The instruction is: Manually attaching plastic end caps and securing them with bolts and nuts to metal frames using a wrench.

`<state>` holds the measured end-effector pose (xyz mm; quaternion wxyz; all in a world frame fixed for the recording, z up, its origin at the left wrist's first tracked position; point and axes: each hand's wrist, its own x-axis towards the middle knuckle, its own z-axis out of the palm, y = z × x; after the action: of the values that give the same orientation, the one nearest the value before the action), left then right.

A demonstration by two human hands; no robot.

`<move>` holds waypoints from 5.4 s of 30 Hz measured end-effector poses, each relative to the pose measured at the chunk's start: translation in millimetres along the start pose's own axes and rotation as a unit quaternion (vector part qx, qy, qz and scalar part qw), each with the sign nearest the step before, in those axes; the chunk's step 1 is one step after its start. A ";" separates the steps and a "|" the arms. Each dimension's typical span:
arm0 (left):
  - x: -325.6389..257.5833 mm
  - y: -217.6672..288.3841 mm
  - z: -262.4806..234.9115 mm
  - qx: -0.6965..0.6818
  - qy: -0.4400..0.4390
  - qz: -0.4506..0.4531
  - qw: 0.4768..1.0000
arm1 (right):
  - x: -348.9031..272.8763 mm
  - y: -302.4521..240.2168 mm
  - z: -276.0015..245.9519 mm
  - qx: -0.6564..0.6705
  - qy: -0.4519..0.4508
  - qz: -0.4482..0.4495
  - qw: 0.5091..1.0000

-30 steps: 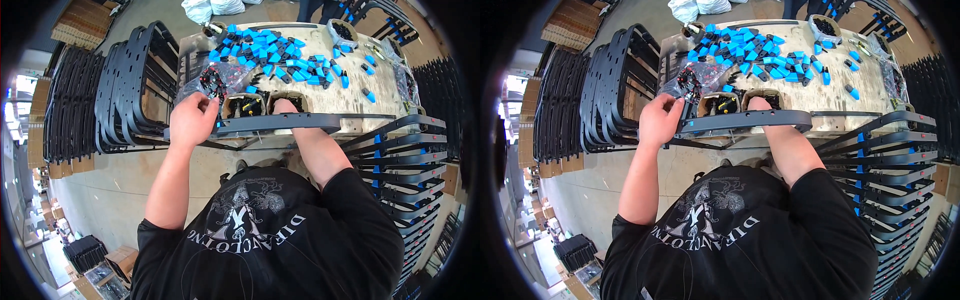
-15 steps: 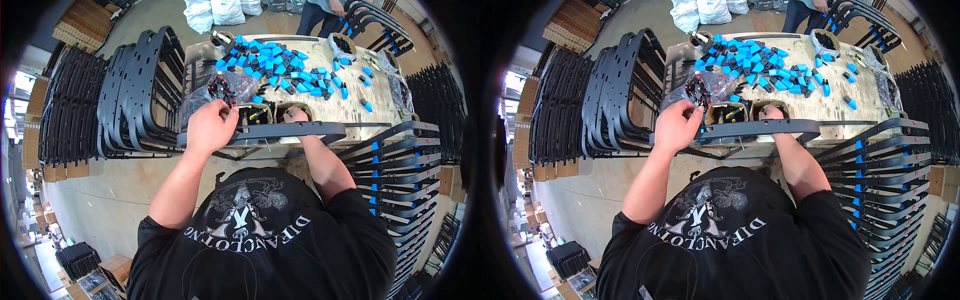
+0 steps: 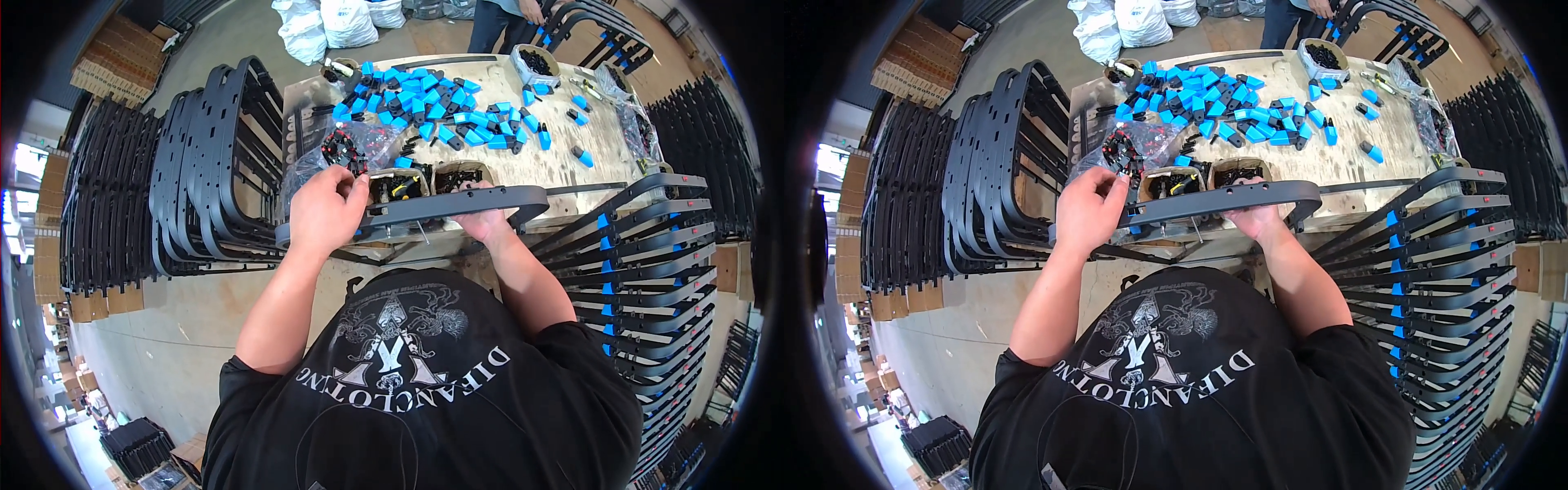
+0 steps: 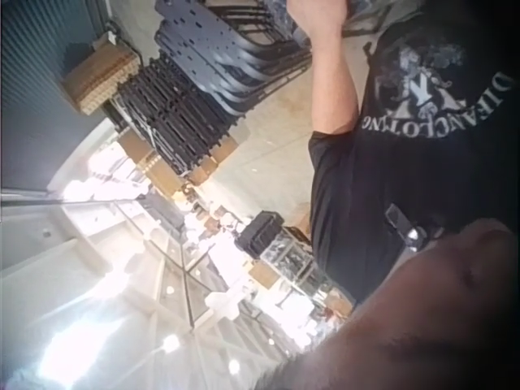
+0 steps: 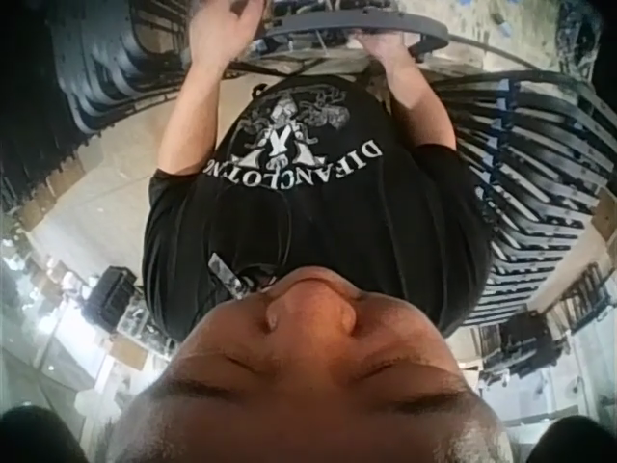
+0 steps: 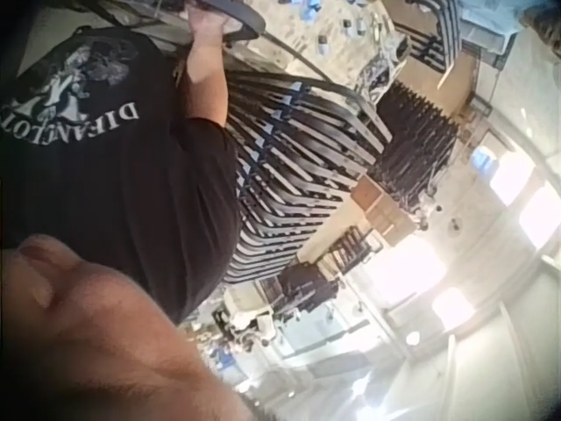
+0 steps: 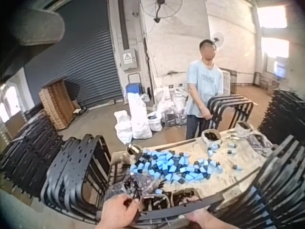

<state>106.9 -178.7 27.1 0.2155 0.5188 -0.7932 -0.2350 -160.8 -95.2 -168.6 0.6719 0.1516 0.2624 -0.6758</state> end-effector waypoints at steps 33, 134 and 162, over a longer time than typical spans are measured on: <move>-41.1 -38.0 170.8 0.101 -0.302 -0.017 0.948 | -143.7 -22.7 -133.3 -0.391 0.129 -0.067 0.909; 16.1 55.6 52.5 -0.005 0.069 0.046 0.997 | 125.0 -206.8 -21.6 -0.922 0.181 -0.153 0.307; 13.5 51.8 50.0 0.000 0.086 0.032 0.996 | 103.3 -251.3 -20.2 -0.724 0.299 -0.055 0.619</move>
<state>35.2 -165.6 19.5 0.2903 0.5112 -0.7882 -0.1824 -417.4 -179.7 -204.8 0.4097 -0.2049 0.8612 -0.2203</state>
